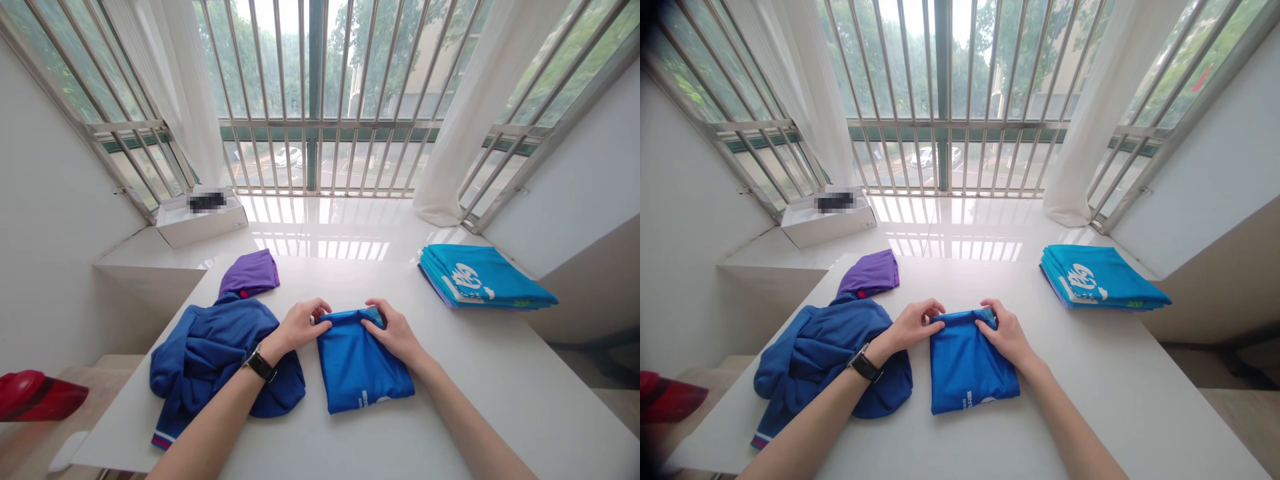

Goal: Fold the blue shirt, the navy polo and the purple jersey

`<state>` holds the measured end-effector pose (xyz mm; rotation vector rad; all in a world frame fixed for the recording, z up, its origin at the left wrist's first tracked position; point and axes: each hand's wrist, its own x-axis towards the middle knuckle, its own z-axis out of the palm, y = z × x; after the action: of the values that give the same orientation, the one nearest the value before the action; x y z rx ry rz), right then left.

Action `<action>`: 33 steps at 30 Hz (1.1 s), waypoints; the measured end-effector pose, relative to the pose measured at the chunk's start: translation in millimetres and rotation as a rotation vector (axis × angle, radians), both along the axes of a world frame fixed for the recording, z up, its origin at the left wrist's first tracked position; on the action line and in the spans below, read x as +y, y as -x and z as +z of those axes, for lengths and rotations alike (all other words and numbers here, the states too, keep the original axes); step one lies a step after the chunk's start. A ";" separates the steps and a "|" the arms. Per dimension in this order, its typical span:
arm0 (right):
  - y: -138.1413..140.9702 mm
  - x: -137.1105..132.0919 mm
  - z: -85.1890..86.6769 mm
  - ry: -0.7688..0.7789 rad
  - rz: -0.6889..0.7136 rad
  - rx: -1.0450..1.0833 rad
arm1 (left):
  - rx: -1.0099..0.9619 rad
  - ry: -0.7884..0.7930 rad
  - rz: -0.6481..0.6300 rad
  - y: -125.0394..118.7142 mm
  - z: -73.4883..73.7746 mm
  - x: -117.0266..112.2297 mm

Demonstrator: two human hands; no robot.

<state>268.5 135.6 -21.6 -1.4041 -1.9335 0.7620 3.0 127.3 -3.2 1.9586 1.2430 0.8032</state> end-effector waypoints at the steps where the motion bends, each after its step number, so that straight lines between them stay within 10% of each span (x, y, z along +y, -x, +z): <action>1: 0.0 0.1 0.0 0.001 0.001 -0.001 | -0.014 0.003 0.004 0.0 -0.4 0.1; 17: -0.4 1.3 -2.2 -0.050 -0.009 -0.040 | -0.078 0.059 0.068 -0.8 -6.1 3.7; 28: 3.0 3.0 -1.6 -0.300 -0.147 -0.036 | 0.182 -0.227 0.190 -1.3 6.3 -0.6; 33: 13.1 -7.7 10.7 -0.441 0.065 -0.150 | 0.362 -0.384 -0.134 -20.0 12.2 -19.9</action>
<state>255.4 127.9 -10.9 -1.1556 -2.1078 0.2358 23.0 107.3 9.0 2.5579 1.2040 0.6752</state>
